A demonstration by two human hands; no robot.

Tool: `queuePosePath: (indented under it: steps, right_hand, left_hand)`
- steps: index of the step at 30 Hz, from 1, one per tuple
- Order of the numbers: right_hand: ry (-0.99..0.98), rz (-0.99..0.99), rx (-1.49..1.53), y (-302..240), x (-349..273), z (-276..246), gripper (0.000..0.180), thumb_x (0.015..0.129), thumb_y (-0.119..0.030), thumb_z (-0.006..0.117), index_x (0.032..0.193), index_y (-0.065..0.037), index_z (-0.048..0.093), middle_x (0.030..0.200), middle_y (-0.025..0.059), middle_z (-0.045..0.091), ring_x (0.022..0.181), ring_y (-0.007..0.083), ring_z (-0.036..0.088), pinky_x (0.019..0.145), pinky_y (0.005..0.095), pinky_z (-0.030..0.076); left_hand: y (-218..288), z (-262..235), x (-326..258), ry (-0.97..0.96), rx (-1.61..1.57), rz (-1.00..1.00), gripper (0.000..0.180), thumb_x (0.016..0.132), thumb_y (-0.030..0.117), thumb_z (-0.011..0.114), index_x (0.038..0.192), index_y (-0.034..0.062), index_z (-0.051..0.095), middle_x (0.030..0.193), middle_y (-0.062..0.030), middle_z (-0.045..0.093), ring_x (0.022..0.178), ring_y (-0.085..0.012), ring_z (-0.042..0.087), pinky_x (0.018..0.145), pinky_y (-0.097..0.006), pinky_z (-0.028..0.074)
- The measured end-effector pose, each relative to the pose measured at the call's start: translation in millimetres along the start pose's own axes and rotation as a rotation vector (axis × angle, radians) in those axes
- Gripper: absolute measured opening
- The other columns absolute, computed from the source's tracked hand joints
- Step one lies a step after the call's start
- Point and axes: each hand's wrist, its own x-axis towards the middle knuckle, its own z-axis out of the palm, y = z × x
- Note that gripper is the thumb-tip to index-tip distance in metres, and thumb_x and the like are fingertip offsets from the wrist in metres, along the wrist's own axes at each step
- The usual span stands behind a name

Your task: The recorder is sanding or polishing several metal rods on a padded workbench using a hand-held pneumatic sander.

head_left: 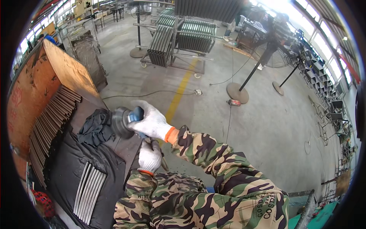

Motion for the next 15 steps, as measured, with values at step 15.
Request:
queuePosePath:
  steps: [15]
  right_hand:
    - [-0.017,0.134,0.899,196,81,-190,0.061,0.095,-0.019,0.059,0.151,0.004,0.057,0.131,0.0197,0.073,0.108,0.0358,0.075,0.084,0.049,0.066]
  left_hand:
    - [-39,-89,-83,-0.404,-0.016,0.113,0.042,0.106,0.02,0.071,0.141,-0.0026,0.064,0.113,-0.0222,0.079,0.099,-0.0395,0.079,0.092,-0.043,0.063]
